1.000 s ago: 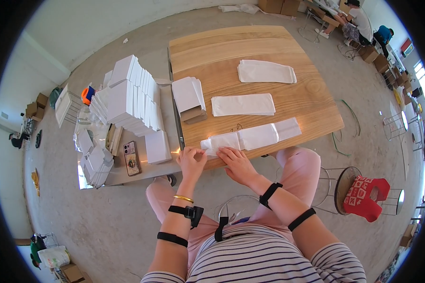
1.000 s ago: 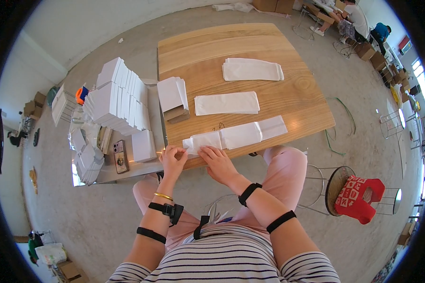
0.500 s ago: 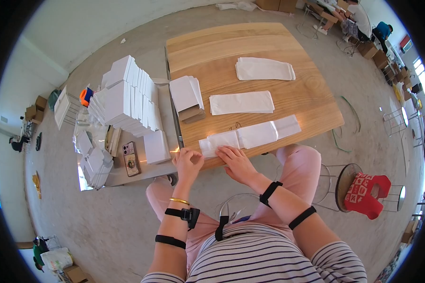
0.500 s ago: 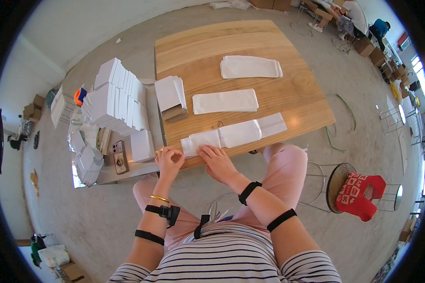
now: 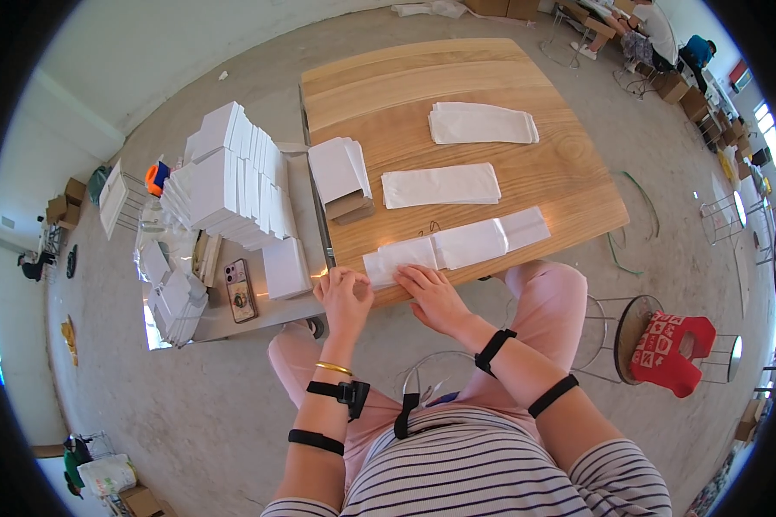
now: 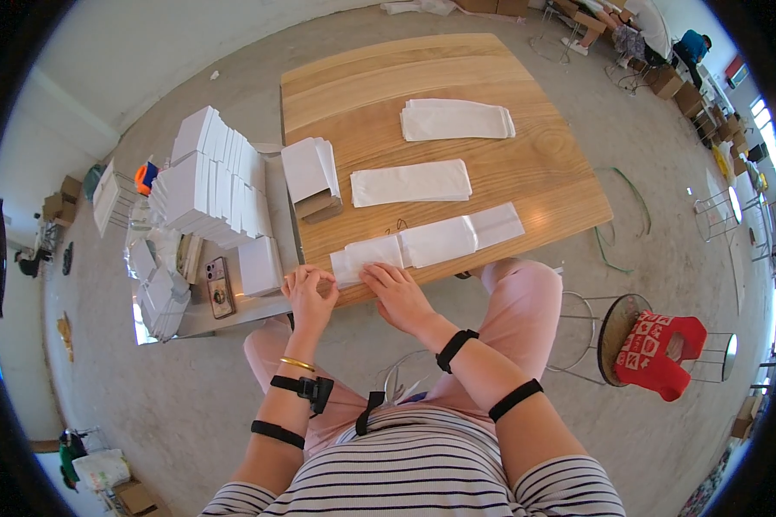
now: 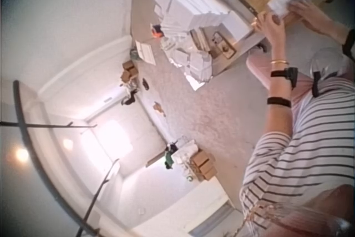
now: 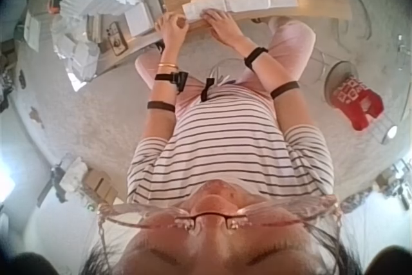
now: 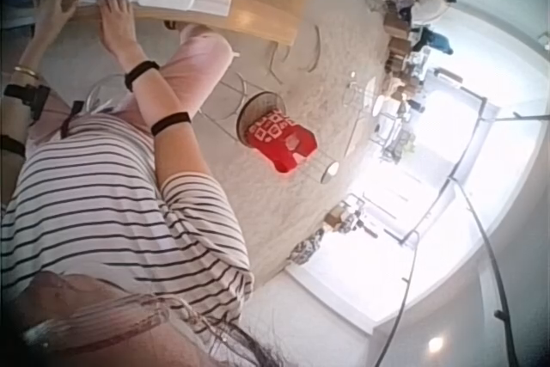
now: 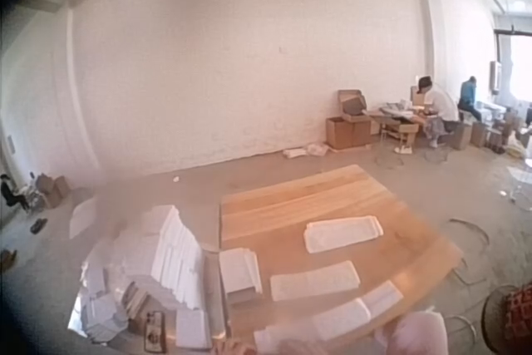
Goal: Folding white paper sheets and stacking them on a wooden table.
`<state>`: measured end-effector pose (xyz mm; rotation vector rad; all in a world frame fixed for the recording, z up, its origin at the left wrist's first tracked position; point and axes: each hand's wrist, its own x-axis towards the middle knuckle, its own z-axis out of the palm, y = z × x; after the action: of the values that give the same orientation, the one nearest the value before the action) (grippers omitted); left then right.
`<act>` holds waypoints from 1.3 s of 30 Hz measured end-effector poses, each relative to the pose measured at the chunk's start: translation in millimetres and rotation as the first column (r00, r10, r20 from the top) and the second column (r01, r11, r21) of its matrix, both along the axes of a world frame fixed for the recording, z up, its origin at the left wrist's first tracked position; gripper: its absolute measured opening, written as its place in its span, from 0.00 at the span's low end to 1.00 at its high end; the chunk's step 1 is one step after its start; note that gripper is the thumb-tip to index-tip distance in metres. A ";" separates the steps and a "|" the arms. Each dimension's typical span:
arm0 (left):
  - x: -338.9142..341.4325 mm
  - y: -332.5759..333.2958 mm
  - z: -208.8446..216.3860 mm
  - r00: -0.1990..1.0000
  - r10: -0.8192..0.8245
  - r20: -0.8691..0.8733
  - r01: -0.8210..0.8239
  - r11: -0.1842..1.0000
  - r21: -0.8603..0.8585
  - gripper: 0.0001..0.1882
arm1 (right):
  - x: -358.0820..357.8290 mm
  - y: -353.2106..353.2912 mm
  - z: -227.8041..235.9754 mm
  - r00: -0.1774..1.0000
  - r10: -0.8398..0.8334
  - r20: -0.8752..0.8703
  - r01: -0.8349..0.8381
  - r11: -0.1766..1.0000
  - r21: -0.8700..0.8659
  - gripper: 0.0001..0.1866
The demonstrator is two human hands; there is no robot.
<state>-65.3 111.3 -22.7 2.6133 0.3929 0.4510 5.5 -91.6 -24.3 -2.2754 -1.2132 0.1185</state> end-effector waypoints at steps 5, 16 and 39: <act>3.3 -6.7 5.5 1.000 -0.015 -0.019 0.016 0.999 0.035 0.14 | 0.0 -0.4 -0.1 1.000 -0.009 0.005 0.009 1.000 -0.021 0.35; 12.4 -15.3 -2.2 0.993 -0.002 0.115 -0.009 0.996 0.094 0.09 | 0.6 -0.3 -3.1 1.000 -0.006 0.014 0.005 1.000 0.024 0.35; -6.9 -51.7 -3.6 0.956 -0.278 -0.090 0.288 0.947 0.140 0.37 | 2.4 -0.5 -4.8 1.000 -0.014 0.000 0.014 0.996 0.089 0.31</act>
<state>-72.2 59.6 -26.3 2.7801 -0.0001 0.3037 7.8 -92.1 -29.1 -2.2067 -1.1793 0.0567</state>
